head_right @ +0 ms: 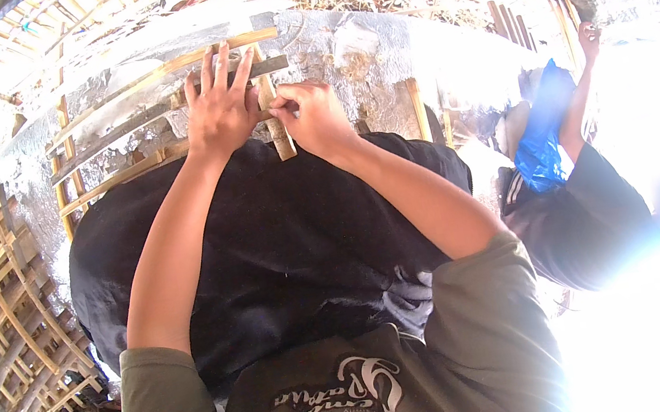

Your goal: The person hammers nails into wooden slats to secure them to a roof frame, then places additional slats and fastens them with nails. The work occurs on a partially constructed roof with plastic sheeting and bamboo elements visible.

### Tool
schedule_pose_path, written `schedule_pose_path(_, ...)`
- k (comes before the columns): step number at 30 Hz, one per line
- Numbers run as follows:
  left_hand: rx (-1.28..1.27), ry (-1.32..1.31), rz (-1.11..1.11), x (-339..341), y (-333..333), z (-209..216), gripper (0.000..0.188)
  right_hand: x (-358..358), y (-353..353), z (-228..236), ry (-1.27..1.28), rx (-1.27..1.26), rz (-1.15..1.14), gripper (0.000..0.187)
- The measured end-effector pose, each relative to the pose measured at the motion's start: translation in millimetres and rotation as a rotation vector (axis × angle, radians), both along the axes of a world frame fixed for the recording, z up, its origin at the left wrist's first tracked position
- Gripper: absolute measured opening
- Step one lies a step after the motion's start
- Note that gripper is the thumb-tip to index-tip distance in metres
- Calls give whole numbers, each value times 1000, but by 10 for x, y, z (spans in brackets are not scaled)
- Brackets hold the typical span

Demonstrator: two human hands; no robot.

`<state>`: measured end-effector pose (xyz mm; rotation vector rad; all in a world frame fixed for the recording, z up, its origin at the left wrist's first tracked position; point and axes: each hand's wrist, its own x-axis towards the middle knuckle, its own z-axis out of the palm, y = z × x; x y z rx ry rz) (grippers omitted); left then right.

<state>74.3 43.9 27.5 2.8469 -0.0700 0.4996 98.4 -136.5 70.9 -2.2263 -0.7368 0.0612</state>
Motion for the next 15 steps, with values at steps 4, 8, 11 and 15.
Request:
schedule_pose_path(4,-8,25,5,-10,14,-22,56,-53,34,-50,-104,15,-23,11)
schedule_pose_path(8,-17,41,3,-4,5,-40,57,-84,18,-85,-191,27,-25,12)
schedule_pose_path(11,-14,58,9,-5,8,-33,57,-85,-6,-124,-212,-26,-12,8)
schedule_pose_path(15,-11,81,15,-14,1,-2,58,-91,-12,-131,-234,-4,-4,7)
